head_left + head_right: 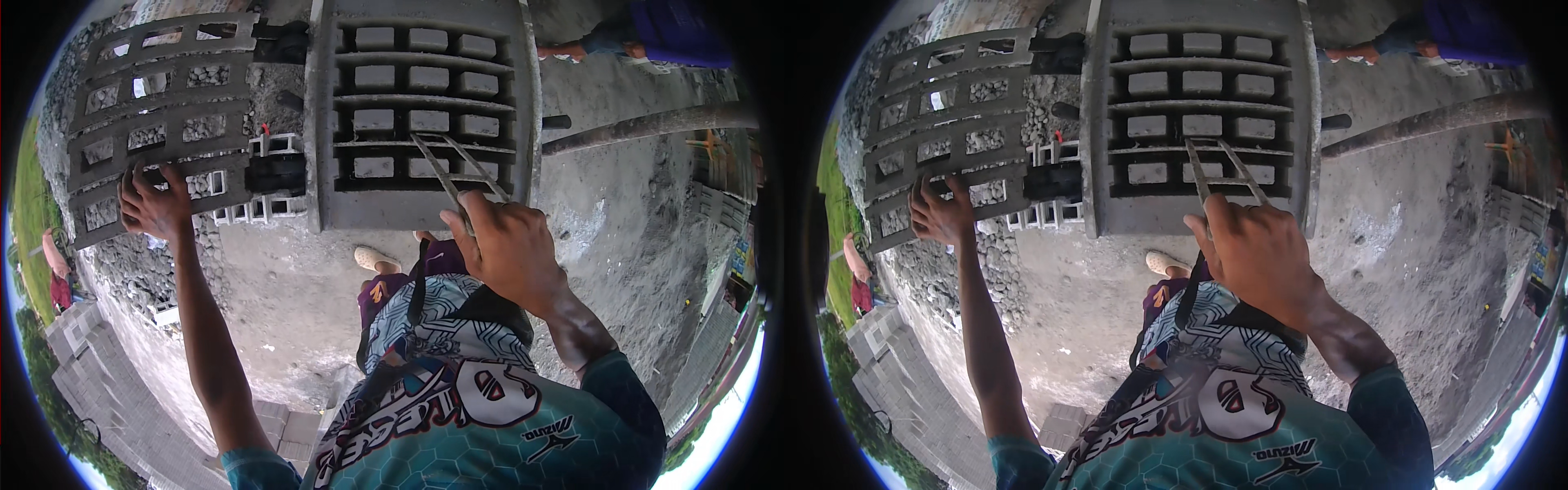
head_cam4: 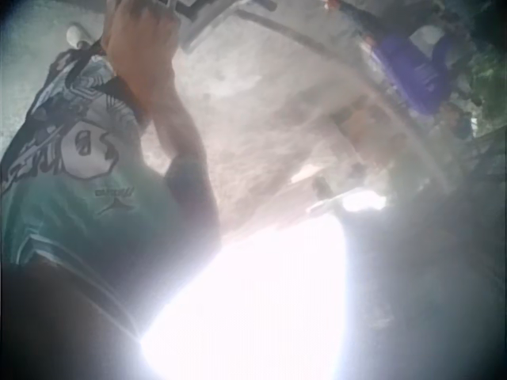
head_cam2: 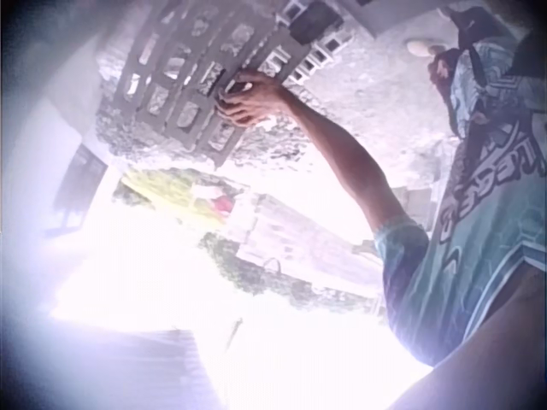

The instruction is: The person places metal reinforcement bars into a concrete block mold, then operates the mold's lever to compact wet concrete. After releasing the lever, the person removes the finished block and stacks it with others.

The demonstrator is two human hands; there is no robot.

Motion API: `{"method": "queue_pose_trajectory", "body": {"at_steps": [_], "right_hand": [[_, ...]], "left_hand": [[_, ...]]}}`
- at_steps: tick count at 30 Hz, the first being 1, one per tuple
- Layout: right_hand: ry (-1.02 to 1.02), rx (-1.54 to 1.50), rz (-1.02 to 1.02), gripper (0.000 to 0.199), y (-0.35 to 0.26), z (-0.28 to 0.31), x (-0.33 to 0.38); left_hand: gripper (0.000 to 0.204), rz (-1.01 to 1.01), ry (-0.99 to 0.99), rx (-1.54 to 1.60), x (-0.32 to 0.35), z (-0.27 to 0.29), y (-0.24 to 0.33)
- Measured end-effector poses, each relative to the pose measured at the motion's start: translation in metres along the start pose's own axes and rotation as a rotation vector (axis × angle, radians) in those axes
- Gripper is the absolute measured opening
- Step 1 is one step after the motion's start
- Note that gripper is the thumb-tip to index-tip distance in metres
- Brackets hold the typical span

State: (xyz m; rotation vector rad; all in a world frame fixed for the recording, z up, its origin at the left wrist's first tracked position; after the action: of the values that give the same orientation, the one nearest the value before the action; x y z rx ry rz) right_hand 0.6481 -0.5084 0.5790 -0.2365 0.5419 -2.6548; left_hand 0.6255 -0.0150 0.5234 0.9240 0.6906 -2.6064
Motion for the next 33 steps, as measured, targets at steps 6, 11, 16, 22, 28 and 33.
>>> {"method": "queue_pose_trajectory", "body": {"at_steps": [6, 11, 16, 22, 28, 33], "right_hand": [[0.0, -0.099, -0.1, 0.023, 0.016, 0.06, -0.029], [0.241, -0.491, -0.477, 0.029, 0.092, 0.144, -0.04], [0.024, -1.03, -0.732, 0.037, 0.247, 0.005, -0.092], [-0.049, -0.914, -0.914, 0.047, 0.391, -0.127, -0.086], [0.527, 0.04, -0.363, 0.043, 0.304, 0.003, -0.079], [0.058, -0.075, -0.054, 0.033, 0.221, -0.118, -0.055]], "left_hand": [[0.053, 0.002, -0.033, -0.048, 0.004, 0.0, -0.005], [0.051, 0.021, -0.017, 0.003, -0.002, -0.001, 0.003], [0.05, 0.028, -0.022, -0.015, -0.001, 0.006, 0.0], [0.051, 0.035, -0.003, 0.046, -0.005, 0.003, 0.005], [0.049, 0.039, -0.035, -0.02, 0.005, 0.006, -0.004], [0.05, 0.023, -0.041, -0.014, -0.001, 0.002, 0.002]]}}
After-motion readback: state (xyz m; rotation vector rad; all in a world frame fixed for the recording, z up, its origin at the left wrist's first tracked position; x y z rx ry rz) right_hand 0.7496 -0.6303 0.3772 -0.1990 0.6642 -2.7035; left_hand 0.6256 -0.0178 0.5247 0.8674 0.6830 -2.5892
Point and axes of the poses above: each hand's wrist, its own x-axis away from the middle knuckle, its own z-axis out of the back of the hand, y = z × x, the point moved 9 cm from there along -x, towards the middle knuckle, and after that the axes turned 11 degrees about -z, right-handed, at the moved point
